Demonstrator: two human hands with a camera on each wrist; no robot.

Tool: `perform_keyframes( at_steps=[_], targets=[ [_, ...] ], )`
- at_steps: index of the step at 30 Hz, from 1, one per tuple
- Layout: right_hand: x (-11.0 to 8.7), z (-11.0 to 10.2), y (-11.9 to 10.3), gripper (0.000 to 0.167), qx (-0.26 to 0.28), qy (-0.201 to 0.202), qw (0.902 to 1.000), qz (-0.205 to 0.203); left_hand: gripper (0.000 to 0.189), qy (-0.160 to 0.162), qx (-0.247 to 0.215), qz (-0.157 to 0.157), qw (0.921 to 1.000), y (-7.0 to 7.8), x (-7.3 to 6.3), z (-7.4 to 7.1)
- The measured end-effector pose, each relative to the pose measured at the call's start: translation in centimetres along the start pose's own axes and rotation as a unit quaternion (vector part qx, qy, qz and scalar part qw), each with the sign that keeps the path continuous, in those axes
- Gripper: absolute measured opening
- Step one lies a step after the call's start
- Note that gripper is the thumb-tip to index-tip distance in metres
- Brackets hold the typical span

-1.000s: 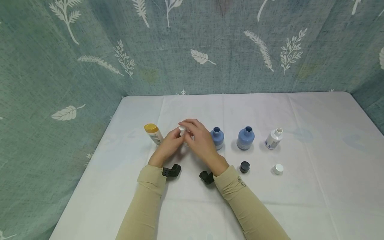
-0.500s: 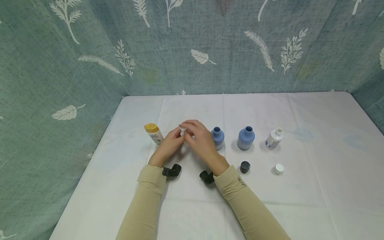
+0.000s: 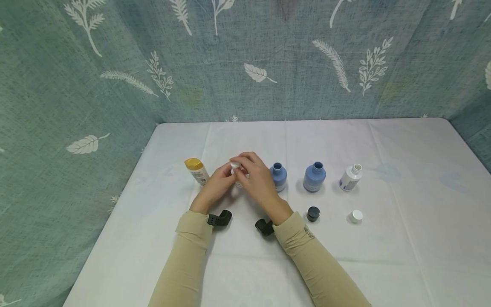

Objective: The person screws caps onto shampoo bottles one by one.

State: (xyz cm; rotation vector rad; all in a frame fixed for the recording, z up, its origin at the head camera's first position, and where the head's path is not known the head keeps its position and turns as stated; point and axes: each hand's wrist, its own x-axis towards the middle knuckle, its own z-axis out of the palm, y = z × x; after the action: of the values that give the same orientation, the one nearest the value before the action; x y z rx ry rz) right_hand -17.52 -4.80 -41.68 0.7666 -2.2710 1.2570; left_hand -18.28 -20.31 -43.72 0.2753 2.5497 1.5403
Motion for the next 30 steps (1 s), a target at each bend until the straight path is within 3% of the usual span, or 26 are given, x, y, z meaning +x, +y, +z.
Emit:
perform_keyframes(
  at_steps=[8, 14, 21, 27, 30],
  targets=[
    [0.0, 0.0, 0.0, 0.022, 0.002, -0.007, 1.0, -0.003, 0.036, 0.008, 0.014, 0.017, 0.9997, -0.2, 0.0, 0.0],
    [0.0, -0.1, -0.1, 0.027, 0.014, -0.014, 0.9998, 0.001, 0.034, 0.002, 0.005, 0.005, 1.0, 0.2, 0.0, -0.1],
    [-0.1, -0.1, 0.1, 0.031, 0.012, -0.025, 0.9996, -0.011, 0.035, 0.0, 0.013, -0.011, 0.9999, 3.2, -1.4, -0.2],
    [-0.1, 0.0, 0.1, 0.027, 0.003, -0.012, 0.9998, -0.017, 0.04, 0.002, 0.021, -0.003, 0.9998, 0.9, -0.5, -0.2],
    [-0.1, 0.0, 0.1, 0.026, -0.001, -0.009, 0.9998, -0.017, 0.038, 0.0, 0.012, -0.011, 0.9999, 1.6, -0.7, -0.3]
  ],
)
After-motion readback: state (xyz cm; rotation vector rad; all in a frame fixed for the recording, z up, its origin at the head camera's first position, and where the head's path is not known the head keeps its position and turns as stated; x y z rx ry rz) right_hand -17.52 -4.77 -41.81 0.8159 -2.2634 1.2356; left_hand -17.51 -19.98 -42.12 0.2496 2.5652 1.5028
